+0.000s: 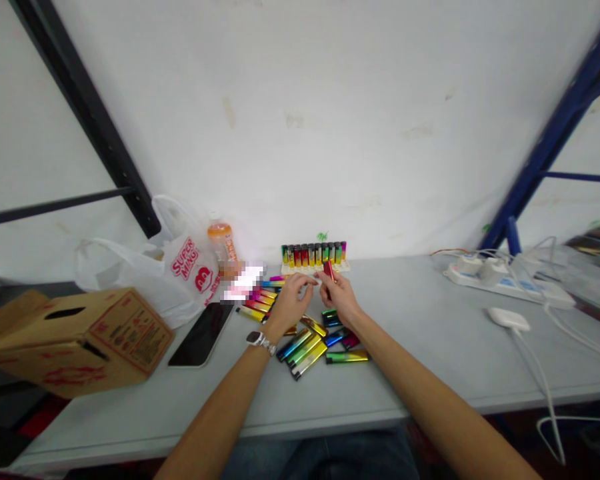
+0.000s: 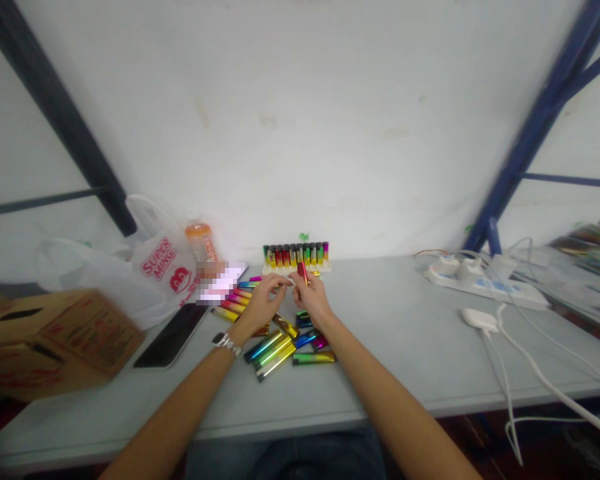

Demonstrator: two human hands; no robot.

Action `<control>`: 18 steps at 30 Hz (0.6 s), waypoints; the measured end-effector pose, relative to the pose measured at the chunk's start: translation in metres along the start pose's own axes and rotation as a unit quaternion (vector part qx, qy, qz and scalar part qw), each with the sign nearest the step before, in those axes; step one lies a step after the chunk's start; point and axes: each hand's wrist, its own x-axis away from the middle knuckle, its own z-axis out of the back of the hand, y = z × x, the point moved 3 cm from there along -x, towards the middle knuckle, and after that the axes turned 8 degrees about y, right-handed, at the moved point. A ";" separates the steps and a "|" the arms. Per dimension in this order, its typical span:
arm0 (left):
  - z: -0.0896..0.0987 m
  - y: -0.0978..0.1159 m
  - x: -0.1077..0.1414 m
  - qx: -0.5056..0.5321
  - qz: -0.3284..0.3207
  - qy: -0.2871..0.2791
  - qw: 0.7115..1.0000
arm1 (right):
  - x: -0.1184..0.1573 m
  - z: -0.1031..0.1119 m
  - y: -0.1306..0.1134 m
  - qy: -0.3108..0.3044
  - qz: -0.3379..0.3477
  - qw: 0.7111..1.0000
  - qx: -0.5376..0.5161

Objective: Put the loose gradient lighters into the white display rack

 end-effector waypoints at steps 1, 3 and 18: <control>0.000 0.000 0.000 -0.001 -0.001 0.000 1.000 | 0.000 0.000 0.000 -0.004 -0.019 1.000 -0.010; 0.000 0.002 0.000 -0.004 -0.003 0.000 1.000 | 0.001 -0.001 0.000 -0.011 -0.048 0.998 -0.035; 0.001 0.002 -0.001 -0.005 0.007 -0.003 1.000 | 0.004 -0.002 -0.001 -0.012 -0.039 0.999 -0.019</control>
